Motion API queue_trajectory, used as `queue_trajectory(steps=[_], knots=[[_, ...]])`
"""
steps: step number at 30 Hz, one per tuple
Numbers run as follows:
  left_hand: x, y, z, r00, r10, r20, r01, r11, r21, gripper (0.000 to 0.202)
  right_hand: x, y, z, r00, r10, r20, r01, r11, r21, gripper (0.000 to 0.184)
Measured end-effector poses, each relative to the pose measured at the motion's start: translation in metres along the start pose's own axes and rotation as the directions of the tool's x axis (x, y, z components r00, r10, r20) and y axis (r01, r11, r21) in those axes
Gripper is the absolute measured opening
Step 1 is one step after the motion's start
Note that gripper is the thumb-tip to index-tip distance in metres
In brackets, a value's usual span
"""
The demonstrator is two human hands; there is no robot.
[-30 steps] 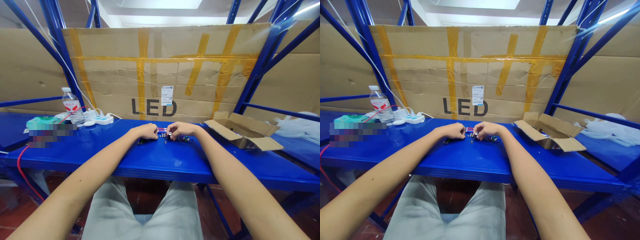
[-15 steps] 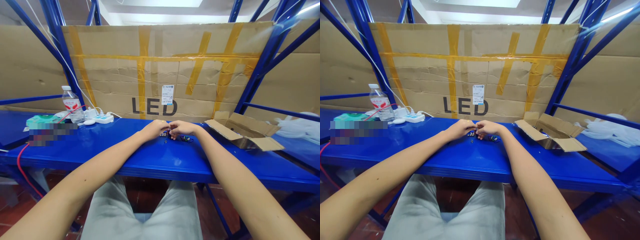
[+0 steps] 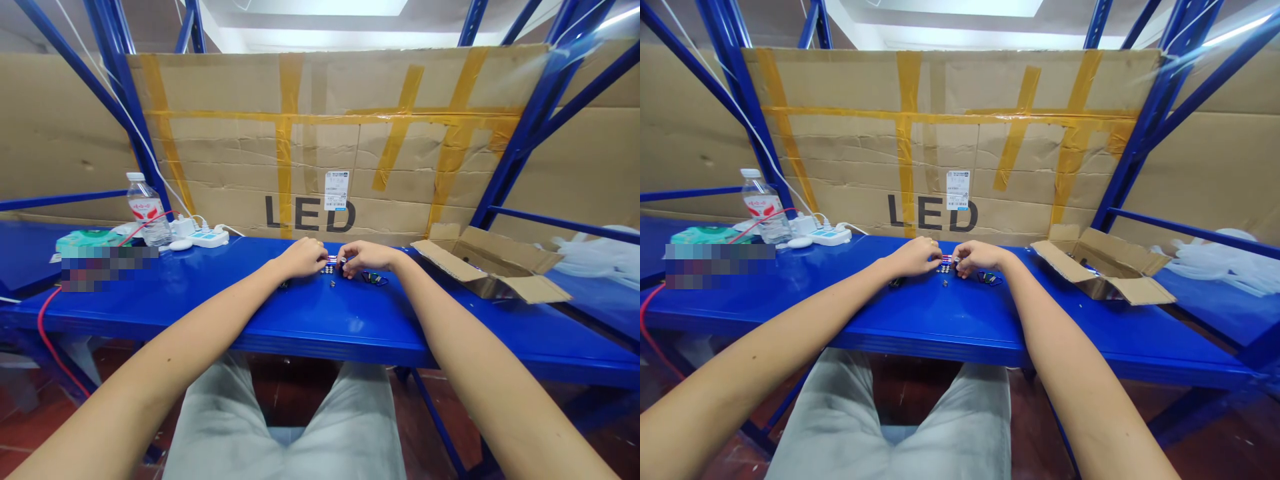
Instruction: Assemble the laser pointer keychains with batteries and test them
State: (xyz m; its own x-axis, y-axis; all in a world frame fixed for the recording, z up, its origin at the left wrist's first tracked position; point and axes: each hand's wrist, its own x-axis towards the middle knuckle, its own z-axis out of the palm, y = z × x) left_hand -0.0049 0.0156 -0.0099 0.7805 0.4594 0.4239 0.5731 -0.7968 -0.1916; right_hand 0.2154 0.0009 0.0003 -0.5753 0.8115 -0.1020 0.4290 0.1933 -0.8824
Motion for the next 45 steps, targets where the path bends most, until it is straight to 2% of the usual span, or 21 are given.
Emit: queue_trajectory(steps=[4, 8, 15, 19, 25, 27, 29, 32, 34, 36, 38, 40, 45], knots=[[-0.001, 0.000, 0.001, 0.987, -0.096, 0.132, 0.101, 0.994, -0.034, 0.026, 0.001, 0.001, 0.000, 1.000, 0.007, -0.003, -0.007, 1.000, -0.011, 0.022], [-0.001, 0.006, -0.001, 0.962, -0.170, 0.212, 0.184, 0.982, -0.050, 0.024, 0.002, 0.001, 0.000, 1.000, 0.008, -0.015, -0.008, 1.000, -0.021, 0.024], [-0.001, 0.009, -0.005, 0.954, -0.192, 0.232, 0.211, 0.976, -0.060, 0.026, 0.001, -0.001, 0.001, 1.000, -0.001, -0.012, 0.001, 0.999, -0.034, 0.023], [-0.001, 0.007, -0.003, 0.954, -0.167, 0.248, 0.192, 0.978, -0.083, 0.020, 0.000, -0.002, 0.001, 1.000, 0.005, -0.017, -0.006, 0.999, -0.050, 0.022], [-0.002, 0.004, -0.002, 0.917, -0.240, 0.320, 0.320, 0.919, -0.228, 0.016, -0.001, -0.004, 0.002, 1.000, 0.014, -0.016, -0.015, 0.998, -0.066, 0.023], [-0.003, 0.003, -0.002, 0.914, -0.230, 0.335, 0.324, 0.909, -0.261, 0.013, -0.001, -0.004, 0.002, 1.000, 0.010, -0.010, -0.010, 0.997, -0.074, 0.022], [-0.003, 0.003, -0.002, 0.934, -0.204, 0.294, 0.286, 0.920, -0.268, 0.010, 0.000, -0.003, 0.002, 1.000, 0.001, -0.012, -0.002, 0.997, -0.079, 0.022], [-0.002, 0.006, -0.004, 0.981, -0.170, 0.096, 0.189, 0.949, -0.252, 0.014, 0.001, -0.001, 0.001, 1.000, -0.016, -0.013, 0.015, 0.997, -0.080, 0.023], [0.000, 0.009, -0.005, 0.988, -0.143, -0.058, 0.126, 0.965, -0.231, 0.018, 0.002, 0.000, 0.002, 1.000, -0.021, -0.017, 0.020, 0.997, -0.075, 0.024], [0.002, 0.014, -0.006, 0.984, -0.096, -0.152, 0.064, 0.977, -0.201, 0.020, 0.002, -0.001, 0.003, 0.999, -0.022, -0.027, 0.020, 0.997, -0.076, 0.023], [0.002, 0.019, -0.006, 0.984, -0.038, -0.175, 0.011, 0.988, -0.153, 0.021, 0.001, -0.003, 0.005, 0.999, -0.031, -0.030, 0.028, 0.996, -0.085, 0.021], [0.002, 0.023, -0.005, 0.988, 0.009, -0.151, -0.024, 0.995, -0.099, 0.022, 0.001, -0.005, 0.007, 0.999, -0.044, -0.020, 0.042, 0.995, -0.089, 0.020], [-0.001, 0.024, -0.004, 0.995, 0.029, -0.095, -0.031, 0.999, -0.024, 0.025, 0.003, -0.003, 0.007, 0.999, -0.047, -0.022, 0.046, 0.997, -0.070, 0.019]])
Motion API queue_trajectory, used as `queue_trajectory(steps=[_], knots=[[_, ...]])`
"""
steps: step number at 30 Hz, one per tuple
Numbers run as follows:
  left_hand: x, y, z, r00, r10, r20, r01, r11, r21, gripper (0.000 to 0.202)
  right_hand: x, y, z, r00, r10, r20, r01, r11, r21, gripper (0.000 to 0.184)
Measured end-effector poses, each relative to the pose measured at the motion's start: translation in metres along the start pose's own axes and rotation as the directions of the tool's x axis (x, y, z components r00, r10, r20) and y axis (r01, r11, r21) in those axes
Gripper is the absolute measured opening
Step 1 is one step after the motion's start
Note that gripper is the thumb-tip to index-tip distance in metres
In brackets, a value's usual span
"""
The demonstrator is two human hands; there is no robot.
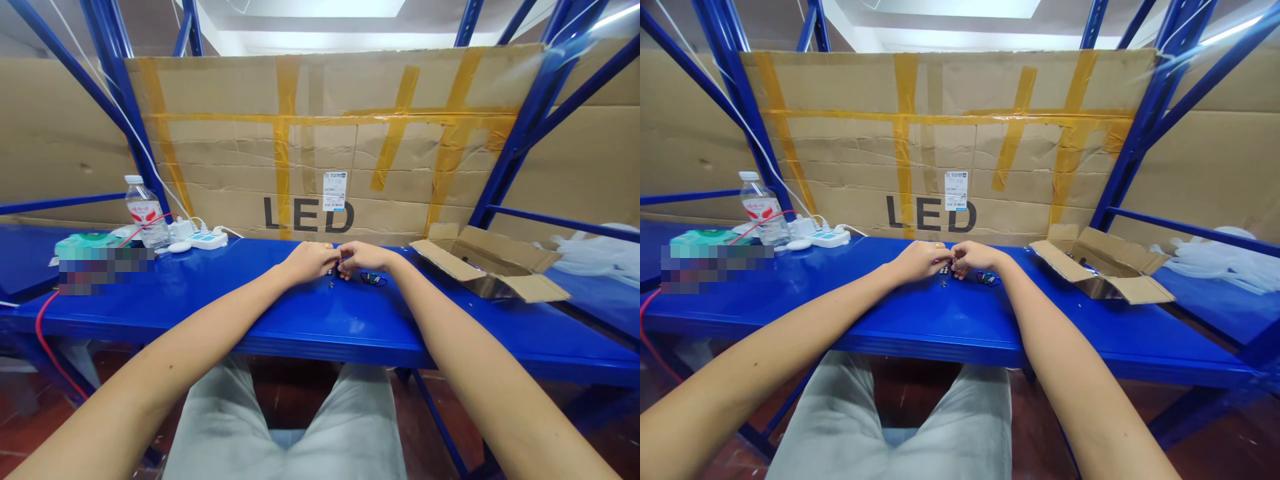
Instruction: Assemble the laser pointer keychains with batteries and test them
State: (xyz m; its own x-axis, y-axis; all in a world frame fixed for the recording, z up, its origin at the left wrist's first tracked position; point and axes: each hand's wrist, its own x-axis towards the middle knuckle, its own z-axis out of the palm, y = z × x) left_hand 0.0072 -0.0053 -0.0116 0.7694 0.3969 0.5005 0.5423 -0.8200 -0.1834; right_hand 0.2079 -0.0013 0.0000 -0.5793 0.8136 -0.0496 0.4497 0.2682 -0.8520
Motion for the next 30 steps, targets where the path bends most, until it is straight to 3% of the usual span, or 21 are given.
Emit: queue_trajectory(steps=[6, 10, 13, 19, 22, 25, 27, 30], knots=[[0.001, -0.006, -0.006, 0.999, 0.000, -0.038, -0.007, 0.986, -0.166, 0.024, 0.001, 0.003, -0.002, 0.999, 0.026, -0.021, -0.026, 1.000, 0.013, 0.020], [0.000, -0.004, -0.017, 0.986, 0.051, 0.159, 0.012, 0.927, -0.374, 0.020, 0.002, 0.006, -0.005, 0.999, 0.033, -0.021, -0.032, 0.999, 0.008, 0.021], [-0.001, 0.002, -0.022, 0.950, 0.092, 0.298, 0.039, 0.913, -0.405, 0.020, 0.002, 0.007, -0.006, 0.999, 0.044, -0.027, -0.044, 0.999, 0.000, 0.022], [0.000, 0.009, -0.020, 0.929, 0.072, 0.362, 0.064, 0.935, -0.349, 0.018, 0.001, 0.006, -0.006, 0.998, 0.062, -0.023, -0.062, 0.998, 0.002, 0.023], [0.000, 0.003, -0.016, 0.956, 0.000, 0.292, 0.105, 0.933, -0.344, 0.013, 0.001, 0.007, -0.009, 0.999, 0.038, -0.029, -0.040, 0.998, -0.057, 0.020], [0.000, -0.011, -0.011, 0.980, -0.162, 0.117, 0.194, 0.903, -0.382, 0.013, 0.003, 0.008, -0.011, 0.997, -0.056, -0.051, 0.046, 0.982, -0.181, 0.022], [0.000, -0.021, -0.006, 0.966, -0.256, 0.029, 0.240, 0.857, -0.457, 0.014, 0.004, 0.007, -0.011, 0.991, -0.115, -0.061, 0.098, 0.968, -0.233, 0.025], [0.001, -0.030, 0.000, 0.943, -0.334, -0.004, 0.277, 0.790, -0.547, 0.013, 0.004, 0.002, -0.007, 0.984, -0.152, -0.094, 0.123, 0.958, -0.257, 0.027]])
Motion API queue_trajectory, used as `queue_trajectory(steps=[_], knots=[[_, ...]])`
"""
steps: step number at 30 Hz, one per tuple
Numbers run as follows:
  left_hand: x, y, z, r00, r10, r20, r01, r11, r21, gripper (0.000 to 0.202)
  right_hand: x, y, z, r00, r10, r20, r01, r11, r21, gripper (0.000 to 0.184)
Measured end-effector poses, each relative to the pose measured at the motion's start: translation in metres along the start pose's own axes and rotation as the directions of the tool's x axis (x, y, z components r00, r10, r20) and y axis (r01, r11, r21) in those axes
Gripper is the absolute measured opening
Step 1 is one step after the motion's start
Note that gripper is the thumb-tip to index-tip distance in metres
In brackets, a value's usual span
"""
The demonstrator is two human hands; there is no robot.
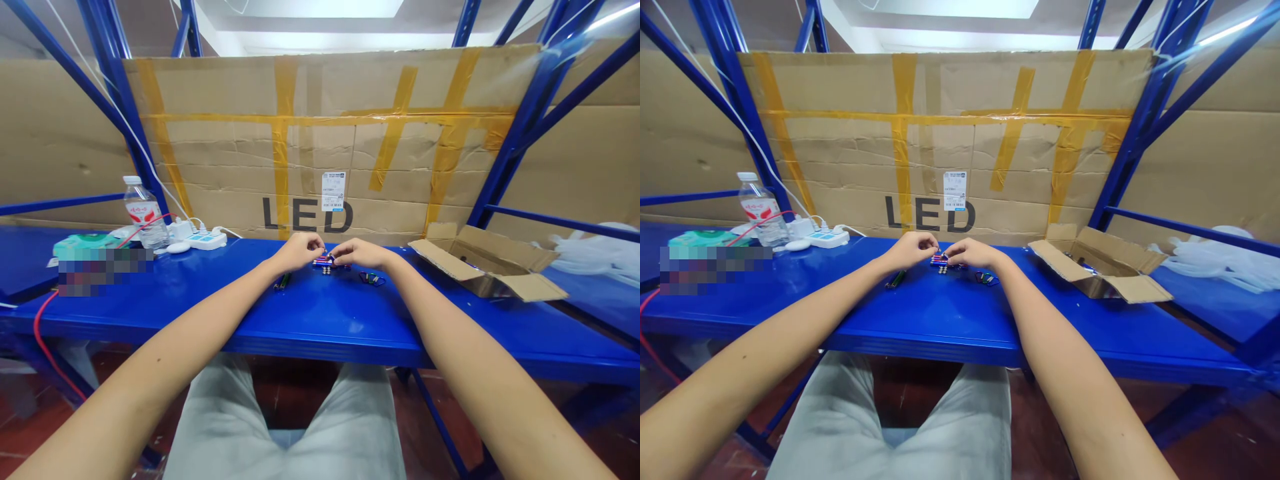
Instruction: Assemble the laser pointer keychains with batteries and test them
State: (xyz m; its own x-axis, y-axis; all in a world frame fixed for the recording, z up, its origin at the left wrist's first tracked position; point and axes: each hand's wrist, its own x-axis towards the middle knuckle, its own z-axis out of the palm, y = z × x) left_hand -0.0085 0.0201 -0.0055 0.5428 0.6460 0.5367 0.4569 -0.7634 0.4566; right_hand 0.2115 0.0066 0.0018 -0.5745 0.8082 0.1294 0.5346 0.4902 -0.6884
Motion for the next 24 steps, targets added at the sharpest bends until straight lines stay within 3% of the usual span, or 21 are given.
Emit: queue_trajectory(steps=[8, 13, 18, 24], knots=[[0.001, -0.002, 0.005, 0.997, -0.081, -0.001, 0.080, 0.985, -0.152, 0.013, 0.001, -0.009, 0.010, 1.000, -0.007, -0.027, 0.008, 0.998, 0.060, 0.027], [0.002, 0.001, 0.004, 0.989, -0.146, -0.027, 0.133, 0.952, -0.274, 0.011, 0.009, -0.007, 0.017, 0.977, -0.095, -0.189, 0.094, 0.995, -0.014, 0.024], [0.003, 0.001, 0.001, 0.981, -0.196, 0.011, 0.184, 0.899, -0.397, 0.011, 0.016, -0.005, 0.027, 0.900, -0.092, -0.427, 0.062, 0.995, -0.083, 0.022], [0.002, -0.001, 0.002, 0.987, -0.157, 0.030, 0.155, 0.898, -0.411, 0.011, 0.014, -0.005, 0.029, 0.893, -0.116, -0.434, 0.118, 0.993, -0.024, 0.014]])
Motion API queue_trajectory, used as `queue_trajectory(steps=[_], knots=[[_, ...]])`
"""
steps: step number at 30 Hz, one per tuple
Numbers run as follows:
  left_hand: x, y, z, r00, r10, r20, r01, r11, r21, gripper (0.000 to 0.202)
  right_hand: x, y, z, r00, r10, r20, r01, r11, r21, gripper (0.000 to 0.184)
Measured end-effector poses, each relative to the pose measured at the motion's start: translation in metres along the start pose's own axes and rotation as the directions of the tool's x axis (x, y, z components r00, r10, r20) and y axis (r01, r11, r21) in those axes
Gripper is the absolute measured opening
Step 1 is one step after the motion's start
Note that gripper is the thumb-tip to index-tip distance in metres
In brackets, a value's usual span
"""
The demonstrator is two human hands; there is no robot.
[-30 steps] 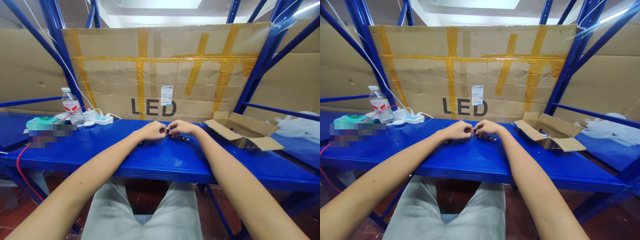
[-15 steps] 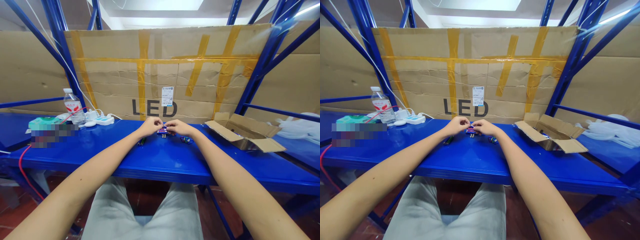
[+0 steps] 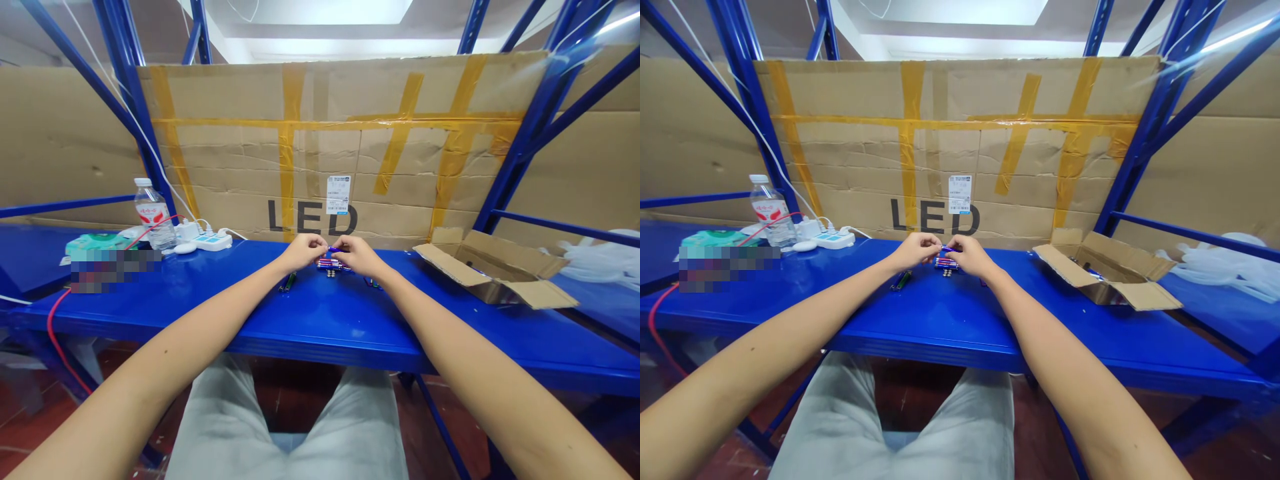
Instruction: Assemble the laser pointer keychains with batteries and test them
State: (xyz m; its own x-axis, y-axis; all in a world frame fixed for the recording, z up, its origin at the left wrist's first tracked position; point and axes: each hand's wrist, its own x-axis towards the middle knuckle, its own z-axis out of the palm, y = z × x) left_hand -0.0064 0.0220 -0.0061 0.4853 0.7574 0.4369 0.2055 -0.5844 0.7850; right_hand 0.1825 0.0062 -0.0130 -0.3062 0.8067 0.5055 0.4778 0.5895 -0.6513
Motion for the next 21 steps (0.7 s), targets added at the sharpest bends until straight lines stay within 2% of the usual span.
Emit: queue_trajectory(steps=[7, 10, 13, 17, 21], knots=[[0.0002, 0.0006, -0.0005, 1.000, 0.013, 0.021, -0.013, 1.000, 0.001, 0.010, -0.0024, -0.0075, -0.0040, 0.990, -0.046, 0.137, 0.055, 0.997, -0.059, 0.025], [0.0001, 0.0008, -0.0004, 1.000, 0.020, 0.014, -0.020, 1.000, 0.003, 0.010, -0.0018, -0.0081, -0.0025, 0.996, -0.070, 0.045, 0.073, 0.996, -0.050, 0.017], [-0.0001, 0.0009, 0.0000, 1.000, 0.021, 0.003, -0.021, 1.000, -0.007, 0.012, -0.0008, -0.0067, 0.0003, 0.995, -0.091, -0.043, 0.089, 0.995, -0.042, 0.025], [-0.0002, 0.0009, 0.0000, 1.000, 0.023, 0.011, -0.022, 1.000, -0.011, 0.012, -0.0018, -0.0060, 0.0025, 0.990, -0.117, -0.080, 0.114, 0.993, -0.042, 0.016], [-0.0004, 0.0018, -0.0017, 0.999, 0.050, 0.005, -0.050, 0.999, -0.003, 0.013, -0.0049, -0.0090, 0.0016, 0.999, -0.023, -0.040, 0.025, 0.999, 0.045, 0.014]])
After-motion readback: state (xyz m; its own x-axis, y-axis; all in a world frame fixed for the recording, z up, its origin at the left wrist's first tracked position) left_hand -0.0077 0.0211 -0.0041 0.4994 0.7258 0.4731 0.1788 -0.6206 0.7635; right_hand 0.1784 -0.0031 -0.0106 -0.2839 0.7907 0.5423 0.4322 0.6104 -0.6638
